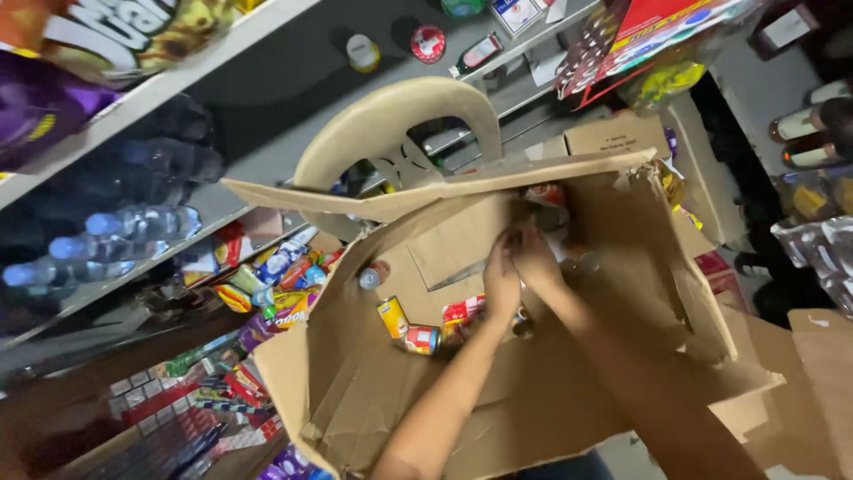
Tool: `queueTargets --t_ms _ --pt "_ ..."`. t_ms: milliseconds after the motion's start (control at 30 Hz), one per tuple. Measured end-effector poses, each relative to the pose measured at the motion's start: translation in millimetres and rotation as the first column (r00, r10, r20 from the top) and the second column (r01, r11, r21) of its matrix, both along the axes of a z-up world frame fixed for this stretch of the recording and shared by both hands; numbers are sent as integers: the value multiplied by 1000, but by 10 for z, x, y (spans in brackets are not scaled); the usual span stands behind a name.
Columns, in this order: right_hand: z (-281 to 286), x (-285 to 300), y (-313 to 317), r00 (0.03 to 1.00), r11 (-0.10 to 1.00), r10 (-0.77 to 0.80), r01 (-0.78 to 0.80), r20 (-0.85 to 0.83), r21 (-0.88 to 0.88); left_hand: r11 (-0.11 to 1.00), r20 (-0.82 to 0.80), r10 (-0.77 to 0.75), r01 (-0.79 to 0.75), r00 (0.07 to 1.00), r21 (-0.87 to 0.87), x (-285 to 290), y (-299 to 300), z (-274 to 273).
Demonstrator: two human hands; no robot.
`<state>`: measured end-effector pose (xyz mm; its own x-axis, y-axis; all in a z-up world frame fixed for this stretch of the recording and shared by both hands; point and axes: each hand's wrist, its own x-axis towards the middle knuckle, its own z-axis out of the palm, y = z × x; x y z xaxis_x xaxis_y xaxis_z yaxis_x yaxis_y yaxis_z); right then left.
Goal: Take canned goods from a cardboard box and organize them on grocery store shelves.
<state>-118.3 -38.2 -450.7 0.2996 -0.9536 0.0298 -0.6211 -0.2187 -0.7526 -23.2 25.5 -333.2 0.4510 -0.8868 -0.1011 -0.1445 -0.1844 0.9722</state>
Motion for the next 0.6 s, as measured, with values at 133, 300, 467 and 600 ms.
queueTargets --t_ms 133,300,467,600 --pt "-577 -184 -366 954 992 94 -113 -286 -52 996 87 -83 79 993 42 -80 -363 -965" --pt "-256 -385 -797 984 857 -89 -3 -154 -515 980 258 -192 171 947 101 -320 -638 -1943" --pt "-484 -525 -1016 988 1000 -11 13 -154 12 978 378 -197 155 904 138 -542 -829 -2289" --pt "-684 -490 -1114 919 935 -43 -102 -392 -341 991 489 -136 110 862 81 -749 -1009 -2886"
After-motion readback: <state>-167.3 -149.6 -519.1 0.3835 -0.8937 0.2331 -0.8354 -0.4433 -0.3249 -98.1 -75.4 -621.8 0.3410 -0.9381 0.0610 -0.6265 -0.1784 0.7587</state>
